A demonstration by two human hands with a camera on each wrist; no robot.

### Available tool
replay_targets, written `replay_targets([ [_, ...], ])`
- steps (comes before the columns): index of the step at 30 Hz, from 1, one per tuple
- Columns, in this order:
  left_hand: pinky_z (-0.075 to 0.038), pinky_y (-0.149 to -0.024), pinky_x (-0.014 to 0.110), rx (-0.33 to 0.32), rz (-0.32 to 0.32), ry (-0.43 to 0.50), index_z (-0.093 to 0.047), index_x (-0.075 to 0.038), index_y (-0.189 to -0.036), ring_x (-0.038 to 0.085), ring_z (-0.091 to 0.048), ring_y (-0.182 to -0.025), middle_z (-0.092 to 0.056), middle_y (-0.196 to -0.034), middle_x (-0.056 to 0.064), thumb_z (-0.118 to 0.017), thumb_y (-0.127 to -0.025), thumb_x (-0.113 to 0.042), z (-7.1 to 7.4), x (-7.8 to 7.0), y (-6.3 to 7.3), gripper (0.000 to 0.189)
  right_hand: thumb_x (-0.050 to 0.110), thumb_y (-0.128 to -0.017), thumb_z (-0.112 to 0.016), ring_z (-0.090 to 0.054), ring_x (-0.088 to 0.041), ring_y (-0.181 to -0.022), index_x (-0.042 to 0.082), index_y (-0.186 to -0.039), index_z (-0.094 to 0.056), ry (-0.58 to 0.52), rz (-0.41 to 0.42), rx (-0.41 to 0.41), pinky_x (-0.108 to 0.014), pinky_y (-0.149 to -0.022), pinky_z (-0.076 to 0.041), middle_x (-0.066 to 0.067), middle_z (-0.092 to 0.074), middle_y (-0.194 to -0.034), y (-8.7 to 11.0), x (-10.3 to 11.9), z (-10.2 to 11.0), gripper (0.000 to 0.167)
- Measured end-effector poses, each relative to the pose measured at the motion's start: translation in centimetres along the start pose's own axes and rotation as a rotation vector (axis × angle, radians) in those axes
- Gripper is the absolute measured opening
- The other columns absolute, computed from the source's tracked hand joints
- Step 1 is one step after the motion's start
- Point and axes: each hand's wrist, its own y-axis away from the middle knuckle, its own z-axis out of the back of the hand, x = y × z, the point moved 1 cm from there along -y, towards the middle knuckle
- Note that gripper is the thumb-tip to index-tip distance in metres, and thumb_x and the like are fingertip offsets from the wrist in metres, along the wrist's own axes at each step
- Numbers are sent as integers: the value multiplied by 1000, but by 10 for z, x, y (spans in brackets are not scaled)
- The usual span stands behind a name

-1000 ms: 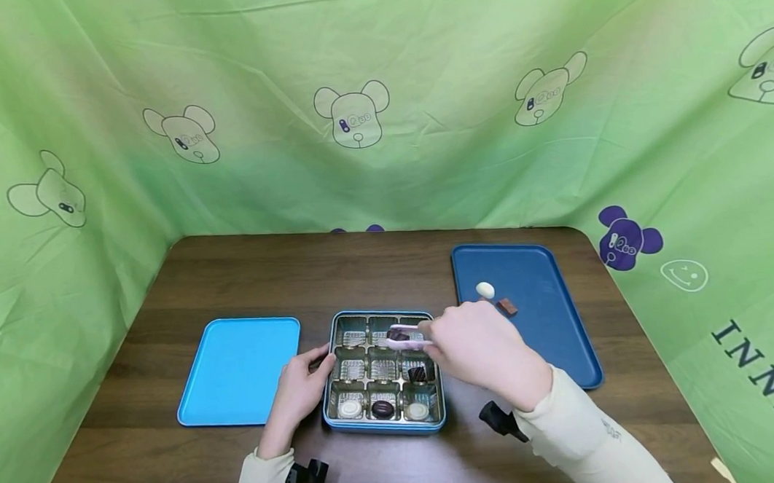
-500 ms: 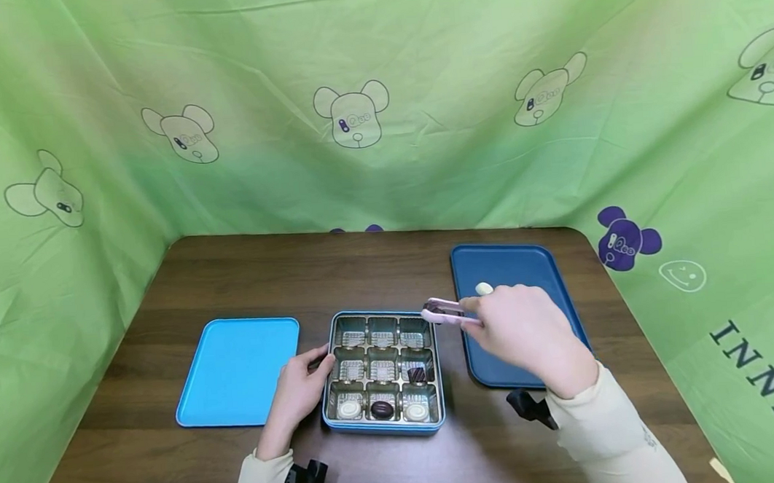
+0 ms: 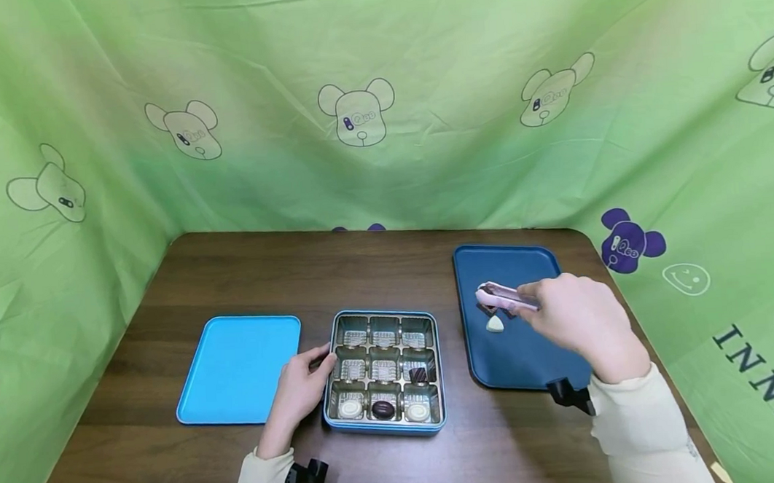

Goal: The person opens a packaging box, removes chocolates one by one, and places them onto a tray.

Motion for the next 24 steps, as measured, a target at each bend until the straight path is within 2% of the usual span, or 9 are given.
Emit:
replay_targets([
  [6, -57, -87, 45, 4, 6, 13, -66, 0, -132, 23, -72, -101, -71, -119, 19, -63, -101, -23, 0, 0, 0, 39, 29, -88, -75, -49, -19, -54, 11, -118, -76, -14, -59, 43, -38, -43, -38, -4, -66, -73, 2, -22, -6, 35],
  [24, -58, -82, 41, 11, 6, 43, -65, 2, -133, 21, -73, -97, -72, -117, 18, -62, -101, -21, -1, -1, -1, 39, 32, -91, -70, -50, -24, -58, -1, -124, -70, -110, -205, 171, -38, -46, -37, -8, -61, -76, -3, -78, -37, 46],
])
